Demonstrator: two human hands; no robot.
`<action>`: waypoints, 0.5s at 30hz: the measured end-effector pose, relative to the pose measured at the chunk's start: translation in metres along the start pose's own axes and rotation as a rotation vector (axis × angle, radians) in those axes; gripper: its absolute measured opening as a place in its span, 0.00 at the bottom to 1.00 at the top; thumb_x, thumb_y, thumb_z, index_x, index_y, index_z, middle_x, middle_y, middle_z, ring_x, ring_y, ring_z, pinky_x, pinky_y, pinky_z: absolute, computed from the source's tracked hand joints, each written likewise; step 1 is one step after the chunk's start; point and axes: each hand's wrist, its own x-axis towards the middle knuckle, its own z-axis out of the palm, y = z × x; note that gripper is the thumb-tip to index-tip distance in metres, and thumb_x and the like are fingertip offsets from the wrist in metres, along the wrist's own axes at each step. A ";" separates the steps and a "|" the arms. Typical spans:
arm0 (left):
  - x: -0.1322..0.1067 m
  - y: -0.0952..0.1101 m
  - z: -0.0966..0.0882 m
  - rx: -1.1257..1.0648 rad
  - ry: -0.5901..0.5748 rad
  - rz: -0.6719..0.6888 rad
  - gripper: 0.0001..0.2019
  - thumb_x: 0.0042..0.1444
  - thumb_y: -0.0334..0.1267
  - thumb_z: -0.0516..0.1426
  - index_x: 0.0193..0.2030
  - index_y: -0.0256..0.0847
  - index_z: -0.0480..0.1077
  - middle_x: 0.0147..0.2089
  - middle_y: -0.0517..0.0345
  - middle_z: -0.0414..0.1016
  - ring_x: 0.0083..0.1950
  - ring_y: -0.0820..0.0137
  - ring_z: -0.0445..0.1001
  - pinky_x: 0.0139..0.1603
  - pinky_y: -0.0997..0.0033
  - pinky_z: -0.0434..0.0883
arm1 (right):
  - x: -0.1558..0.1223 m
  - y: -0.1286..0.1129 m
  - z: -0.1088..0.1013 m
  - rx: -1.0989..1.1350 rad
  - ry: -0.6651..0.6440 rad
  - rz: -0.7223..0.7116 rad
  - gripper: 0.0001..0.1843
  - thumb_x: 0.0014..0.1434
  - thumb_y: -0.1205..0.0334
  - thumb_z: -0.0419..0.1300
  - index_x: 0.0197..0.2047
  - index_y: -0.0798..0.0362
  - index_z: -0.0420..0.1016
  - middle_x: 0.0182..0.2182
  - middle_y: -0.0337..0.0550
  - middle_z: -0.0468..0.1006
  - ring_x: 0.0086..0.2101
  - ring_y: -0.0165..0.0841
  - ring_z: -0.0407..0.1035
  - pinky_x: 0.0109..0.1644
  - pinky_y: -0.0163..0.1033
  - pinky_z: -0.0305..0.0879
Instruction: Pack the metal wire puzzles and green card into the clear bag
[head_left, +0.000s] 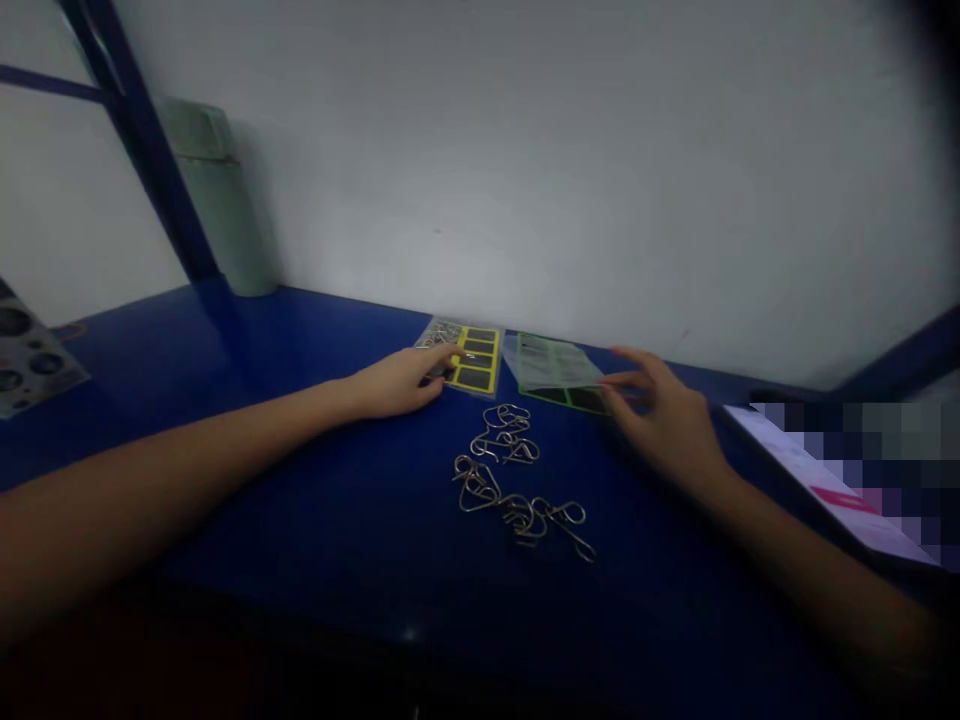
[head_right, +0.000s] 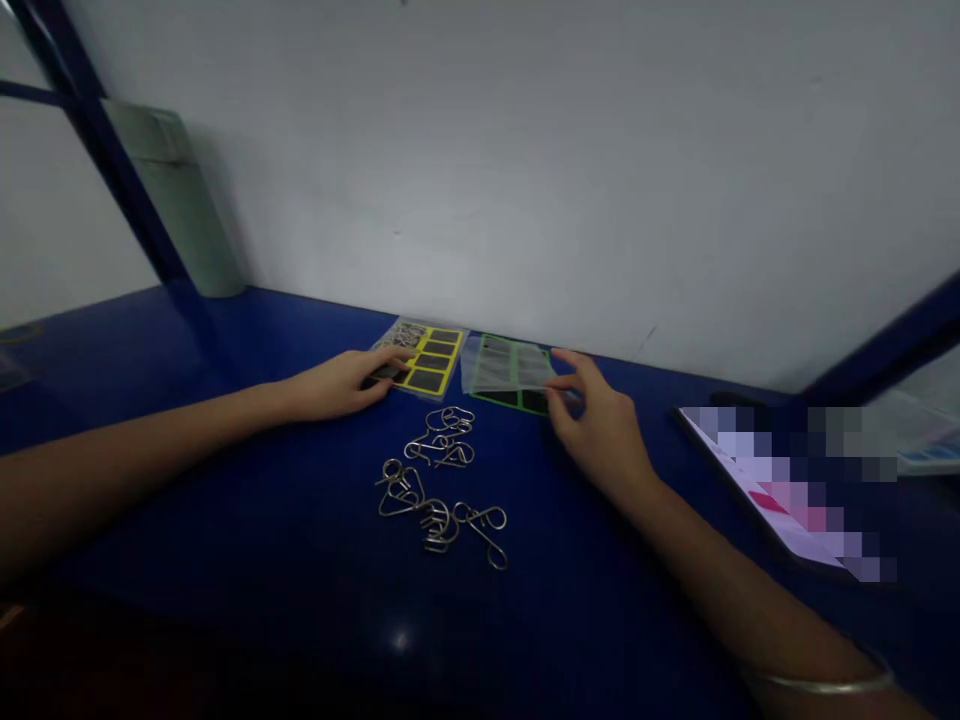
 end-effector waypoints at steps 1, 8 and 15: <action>0.000 -0.001 -0.001 -0.013 -0.005 0.009 0.20 0.57 0.35 0.46 0.58 0.39 0.53 0.51 0.49 0.68 0.45 0.69 0.71 0.45 0.70 0.66 | 0.000 -0.001 -0.001 0.003 0.030 0.004 0.22 0.53 0.62 0.55 0.52 0.52 0.62 0.34 0.44 0.78 0.32 0.39 0.74 0.39 0.46 0.70; -0.002 0.007 -0.002 -0.142 0.113 0.019 0.19 0.60 0.35 0.45 0.57 0.37 0.51 0.53 0.47 0.65 0.49 0.69 0.69 0.49 0.68 0.65 | -0.004 -0.015 -0.002 0.072 0.157 -0.030 0.20 0.53 0.63 0.55 0.51 0.52 0.62 0.35 0.44 0.77 0.34 0.36 0.73 0.41 0.45 0.70; -0.013 0.050 -0.001 0.033 0.265 0.241 0.28 0.54 0.42 0.55 0.58 0.38 0.50 0.59 0.46 0.58 0.60 0.63 0.58 0.59 0.57 0.56 | -0.018 -0.047 0.001 0.094 0.161 -0.133 0.19 0.53 0.64 0.56 0.50 0.50 0.63 0.35 0.42 0.77 0.34 0.36 0.73 0.41 0.45 0.71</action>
